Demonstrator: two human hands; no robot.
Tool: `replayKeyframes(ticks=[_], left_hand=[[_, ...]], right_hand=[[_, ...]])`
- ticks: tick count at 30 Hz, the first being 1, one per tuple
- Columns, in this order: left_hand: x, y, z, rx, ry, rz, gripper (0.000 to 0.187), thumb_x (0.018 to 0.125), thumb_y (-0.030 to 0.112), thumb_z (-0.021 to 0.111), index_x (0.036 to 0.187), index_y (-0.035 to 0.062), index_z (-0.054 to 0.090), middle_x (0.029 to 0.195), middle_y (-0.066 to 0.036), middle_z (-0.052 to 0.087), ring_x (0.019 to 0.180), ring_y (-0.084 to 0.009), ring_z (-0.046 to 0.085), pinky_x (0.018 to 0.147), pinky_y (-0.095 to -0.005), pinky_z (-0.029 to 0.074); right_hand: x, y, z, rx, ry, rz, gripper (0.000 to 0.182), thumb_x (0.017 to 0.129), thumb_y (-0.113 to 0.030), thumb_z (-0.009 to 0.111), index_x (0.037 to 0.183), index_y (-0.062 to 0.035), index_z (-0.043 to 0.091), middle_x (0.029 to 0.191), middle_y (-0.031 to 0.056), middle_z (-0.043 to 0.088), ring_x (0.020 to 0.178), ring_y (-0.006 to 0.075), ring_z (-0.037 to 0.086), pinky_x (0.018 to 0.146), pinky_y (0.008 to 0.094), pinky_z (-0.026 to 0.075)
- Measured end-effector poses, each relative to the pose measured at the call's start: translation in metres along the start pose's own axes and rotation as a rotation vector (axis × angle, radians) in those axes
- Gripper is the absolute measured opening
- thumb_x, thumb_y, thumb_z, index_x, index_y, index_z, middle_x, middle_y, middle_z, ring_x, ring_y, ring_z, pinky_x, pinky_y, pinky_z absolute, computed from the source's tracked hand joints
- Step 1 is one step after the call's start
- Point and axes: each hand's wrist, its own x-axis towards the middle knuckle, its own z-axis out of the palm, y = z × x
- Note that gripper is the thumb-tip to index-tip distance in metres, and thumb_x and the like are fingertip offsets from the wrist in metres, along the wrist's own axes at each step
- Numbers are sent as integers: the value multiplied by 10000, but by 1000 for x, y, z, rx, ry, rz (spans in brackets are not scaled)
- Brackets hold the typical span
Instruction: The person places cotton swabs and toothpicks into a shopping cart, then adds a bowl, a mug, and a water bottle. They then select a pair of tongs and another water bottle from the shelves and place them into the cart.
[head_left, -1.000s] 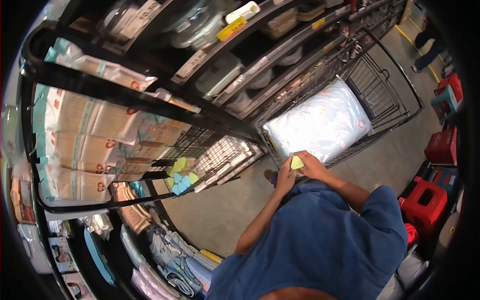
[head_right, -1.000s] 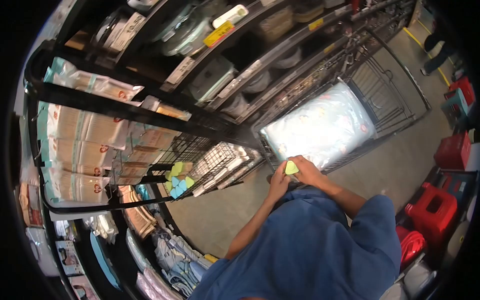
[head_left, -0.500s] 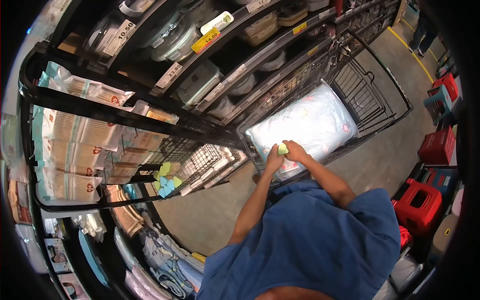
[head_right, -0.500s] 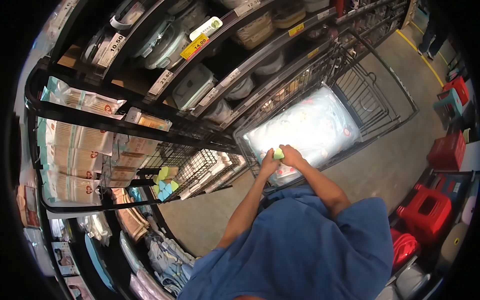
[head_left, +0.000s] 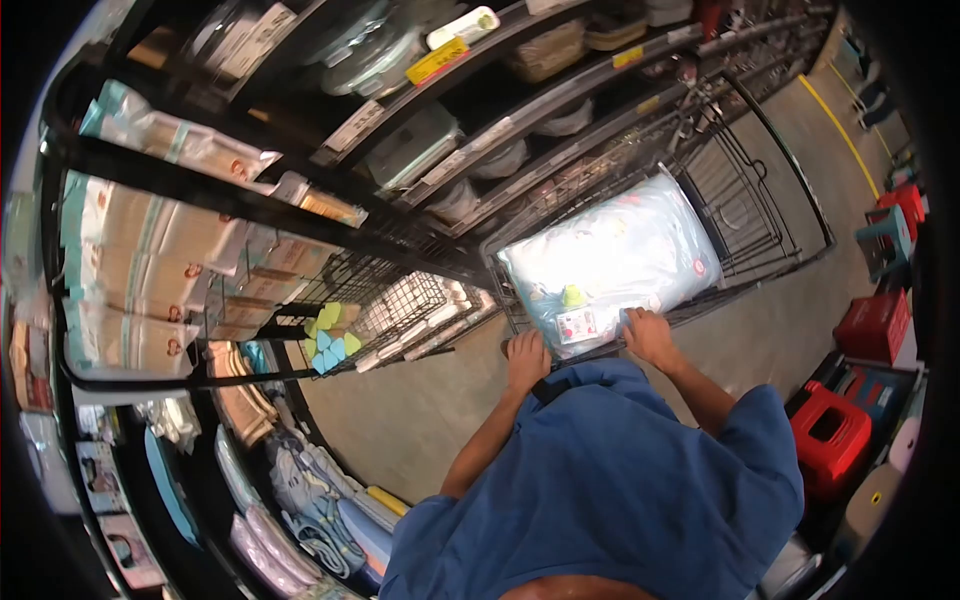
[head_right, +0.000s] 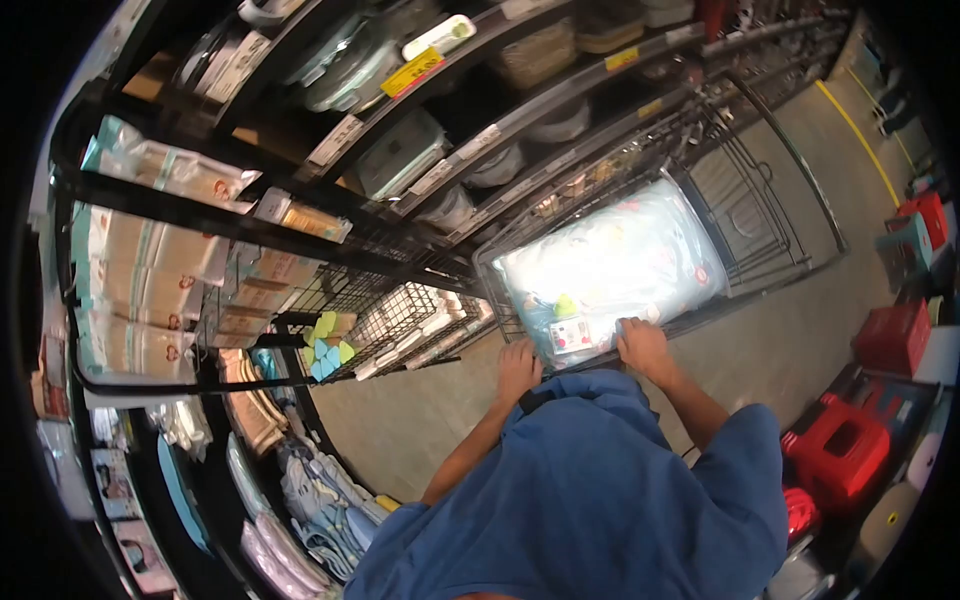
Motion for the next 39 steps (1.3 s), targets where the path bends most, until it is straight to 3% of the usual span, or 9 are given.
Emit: replayKeyframes(ticks=[3,7,17,23,25,30,33,35,39], left_hand=[[-12,-10,25,-30,-143,-67,434,761,162,586,1162,2,539,1154,-170,557,1156,-331,473,898,-474,448],[-13,-5,20,-33,-87,-121,399,767,166,578,1130,5,545,1136,-160,553,1156,-327,468,882,-466,463],[-20,-15,27,-246,-71,-66,259,806,95,569,1045,-3,571,1058,-161,583,1083,-347,514,945,-401,435],[-6,-2,-48,-360,8,-292,298,851,122,532,1124,11,575,1141,-170,588,1098,-339,521,946,-404,423],[-6,-17,-69,-370,156,-328,269,853,138,560,1094,31,612,1099,-175,620,1036,-340,574,901,-394,456],[25,-82,-188,-443,763,-722,228,900,197,594,1026,17,658,923,-127,679,854,-243,645,794,-328,491],[49,-124,-277,-394,1043,-738,301,918,194,582,1145,-3,593,1058,-132,657,961,-188,616,851,-316,468],[62,-160,-310,-473,1145,-581,396,917,144,563,1279,6,477,1197,-134,566,1025,-175,543,887,-308,433],[76,-215,-347,-358,1113,-695,463,904,138,538,1324,-1,399,1260,-145,506,1109,-212,505,940,-321,398]], right_hand=[[4,-12,0,-85,13,-19,350,813,-299,596,1014,-13,608,885,174,638,789,333,636,694,433,516],[7,-16,5,-198,-5,126,305,795,-310,608,929,-37,629,878,155,643,792,325,636,692,426,510],[9,-15,6,-216,50,43,280,792,-318,579,867,-53,624,827,133,636,771,315,637,677,431,509],[27,-19,13,165,221,-110,261,744,-159,650,965,-23,626,932,176,615,876,358,602,750,447,488],[43,-56,10,403,290,-308,244,750,-94,622,972,7,630,893,188,631,798,345,618,744,403,492],[91,-235,-67,689,-98,-666,249,832,-150,610,1037,-11,640,889,157,651,824,341,633,749,397,500],[131,-337,-66,726,-115,-990,444,885,-200,550,1257,35,491,1215,233,552,1104,384,543,947,408,438],[161,-407,-54,745,-4,-1080,527,883,-205,528,1308,83,406,1250,288,500,1138,407,512,972,423,421],[191,-497,-55,694,30,-901,597,860,-156,501,1346,136,313,1289,327,450,1186,429,472,997,431,401]])
